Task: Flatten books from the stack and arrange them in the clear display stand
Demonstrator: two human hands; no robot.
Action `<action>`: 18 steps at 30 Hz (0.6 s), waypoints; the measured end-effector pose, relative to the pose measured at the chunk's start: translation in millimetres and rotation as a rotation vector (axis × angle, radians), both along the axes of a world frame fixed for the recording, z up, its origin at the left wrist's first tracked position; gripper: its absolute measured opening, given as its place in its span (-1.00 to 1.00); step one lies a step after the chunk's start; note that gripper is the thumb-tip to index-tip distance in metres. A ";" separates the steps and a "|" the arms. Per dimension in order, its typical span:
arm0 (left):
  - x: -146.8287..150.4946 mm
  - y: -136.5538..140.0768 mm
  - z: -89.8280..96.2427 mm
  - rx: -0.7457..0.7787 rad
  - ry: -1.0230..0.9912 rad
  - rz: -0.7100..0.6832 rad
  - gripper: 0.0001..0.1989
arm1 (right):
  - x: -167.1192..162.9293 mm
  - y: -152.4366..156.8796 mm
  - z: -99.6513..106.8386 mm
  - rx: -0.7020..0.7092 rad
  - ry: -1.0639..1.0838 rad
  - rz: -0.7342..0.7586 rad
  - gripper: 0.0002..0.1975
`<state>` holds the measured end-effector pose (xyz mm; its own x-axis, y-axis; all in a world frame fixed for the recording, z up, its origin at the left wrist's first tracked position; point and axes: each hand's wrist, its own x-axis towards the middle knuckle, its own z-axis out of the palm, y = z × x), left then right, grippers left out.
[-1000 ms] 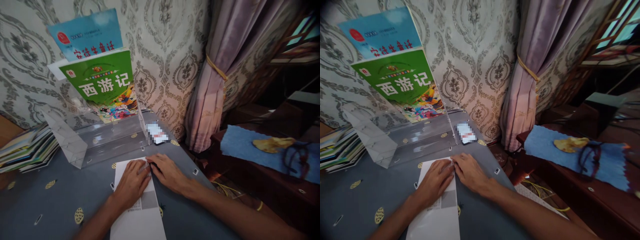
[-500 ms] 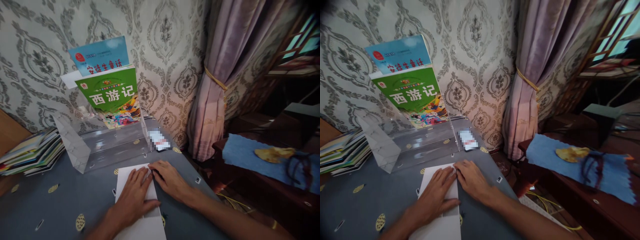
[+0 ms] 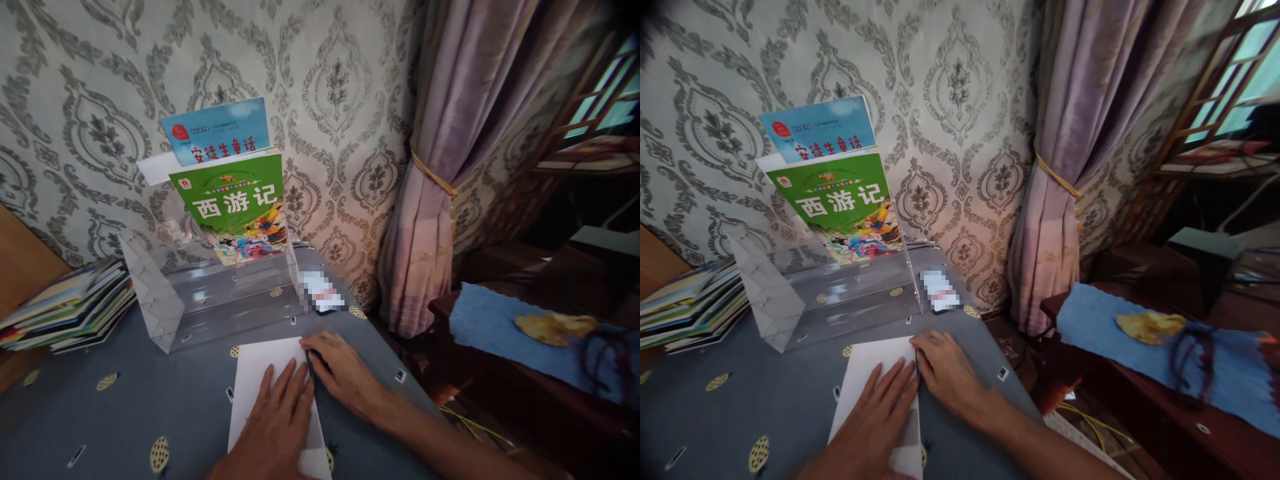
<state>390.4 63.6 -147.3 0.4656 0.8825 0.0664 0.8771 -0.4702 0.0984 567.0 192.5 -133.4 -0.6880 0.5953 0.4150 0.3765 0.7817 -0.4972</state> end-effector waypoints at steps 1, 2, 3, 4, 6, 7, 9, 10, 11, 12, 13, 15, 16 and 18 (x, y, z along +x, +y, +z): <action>0.8 -1.9 -1.7 -0.018 0.026 -0.011 -0.05 | 0.1 0.2 -0.1 0.000 0.003 0.003 -0.66; 1.9 -3.2 -3.0 -0.038 0.053 -0.016 -0.14 | 0.2 0.3 -0.1 -0.002 0.003 0.006 -0.66; 3.4 -4.2 -3.8 -0.053 0.077 -0.013 -0.22 | 0.4 0.4 0.0 -0.003 0.003 0.008 -0.66; 5.0 -4.8 -4.2 -0.062 0.094 -0.006 -0.28 | 0.5 0.5 0.1 -0.004 0.002 0.011 -0.67; 7.9 -5.5 -3.9 -0.068 0.108 0.006 -0.32 | 0.7 0.1 0.6 -0.005 -0.001 0.015 -0.67; 8.7 -5.9 -3.3 -0.073 0.109 0.006 -0.31 | 0.8 -0.2 1.0 -0.003 -0.005 0.017 -0.68; 8.8 -7.3 -1.8 -0.085 0.102 -0.005 -0.25 | 0.7 -0.9 1.5 0.009 -0.014 0.017 -0.68; 8.1 -8.3 -0.9 -0.084 0.092 -0.012 -0.20 | 0.7 -1.2 1.7 0.017 -0.018 0.018 -0.69; 7.0 -9.5 -0.2 -0.076 0.077 -0.020 -0.13 | 0.6 -1.5 1.8 0.027 -0.020 0.020 -0.69; 5.8 -10.8 0.6 -0.061 0.059 -0.027 -0.05 | 0.5 -1.8 1.9 0.035 -0.020 0.025 -0.69; 4.8 -12.1 1.4 -0.044 0.040 -0.033 0.02 | 0.4 -2.1 1.9 0.043 -0.018 0.032 -0.69; 3.7 -14.3 3.3 -0.017 0.010 -0.038 0.13 | 0.4 -2.8 1.8 0.054 -0.008 0.051 -0.70; 4.0 -15.1 4.7 -0.011 0.000 -0.038 0.15 | 0.4 -3.2 1.8 0.054 -0.003 0.057 -0.70; 5.9 -16.6 8.4 -0.010 -0.023 -0.032 0.15 | 0.6 -4.0 1.9 0.044 0.004 0.067 -0.71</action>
<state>396.2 47.0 -139.0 0.4918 0.8680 0.0682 0.8593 -0.4965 0.1229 567.5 188.5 -131.5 -0.7238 0.5291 0.4428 0.3208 0.8263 -0.4630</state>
